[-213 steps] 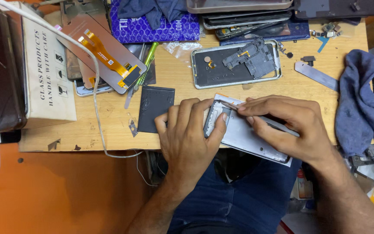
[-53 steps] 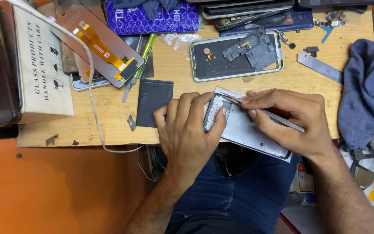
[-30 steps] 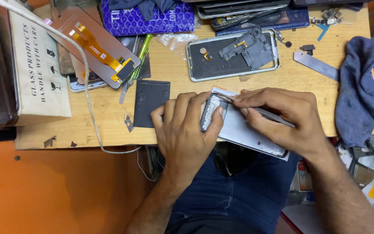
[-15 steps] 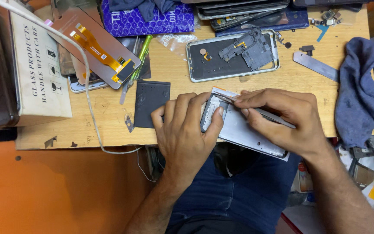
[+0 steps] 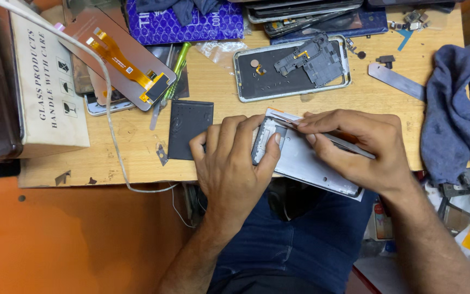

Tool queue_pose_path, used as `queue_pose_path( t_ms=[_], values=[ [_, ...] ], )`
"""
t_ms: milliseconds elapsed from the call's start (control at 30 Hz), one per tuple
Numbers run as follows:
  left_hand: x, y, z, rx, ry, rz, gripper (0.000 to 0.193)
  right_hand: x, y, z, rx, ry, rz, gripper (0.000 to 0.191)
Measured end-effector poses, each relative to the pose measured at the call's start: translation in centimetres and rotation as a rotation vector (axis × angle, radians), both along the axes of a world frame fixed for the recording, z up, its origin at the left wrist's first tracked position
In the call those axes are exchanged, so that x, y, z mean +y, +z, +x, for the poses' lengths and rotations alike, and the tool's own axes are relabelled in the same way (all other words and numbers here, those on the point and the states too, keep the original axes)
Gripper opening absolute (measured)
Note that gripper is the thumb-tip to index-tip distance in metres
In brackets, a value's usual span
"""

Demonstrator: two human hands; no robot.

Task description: The person cleans a smartphone frame with a cloth, applies adhesive along the edges using a syringe, and uses tweezers to remove residue and adjust components. The work is performed on a cluttered workbench with various phone parts and tools visible.

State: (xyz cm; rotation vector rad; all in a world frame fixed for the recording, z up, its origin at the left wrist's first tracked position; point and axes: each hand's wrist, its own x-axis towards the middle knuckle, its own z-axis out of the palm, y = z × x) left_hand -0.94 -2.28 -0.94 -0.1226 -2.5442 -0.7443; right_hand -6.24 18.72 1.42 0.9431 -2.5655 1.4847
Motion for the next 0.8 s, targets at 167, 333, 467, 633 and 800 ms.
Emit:
queue_pose_path(
  t_ms=[167, 333, 467, 633, 800],
  values=[
    [-0.06, 0.18, 0.02, -0.001, 0.006, -0.001, 0.036, -0.09, 0.19, 0.01, 0.001, -0.004, -0.009, 0.014],
    [-0.12, 0.23, 0.0, -0.012, 0.005, 0.002, 0.036, -0.16, 0.36, 0.14, 0.017, -0.015, 0.015, 0.014],
    [-0.1, 0.2, -0.05, -0.028, 0.013, 0.0, 0.036, -0.11, 0.39, 0.19, 0.023, -0.004, 0.013, 0.015],
    [-0.05, 0.2, -0.03, -0.032, 0.012, 0.009, 0.036, -0.12, 0.28, 0.11, 0.007, -0.008, -0.008, 0.015],
    [-0.08, 0.21, -0.05, -0.036, 0.006, 0.008, 0.035, -0.03, 0.19, 0.07, 0.031, 0.003, 0.002, 0.016]
  ],
)
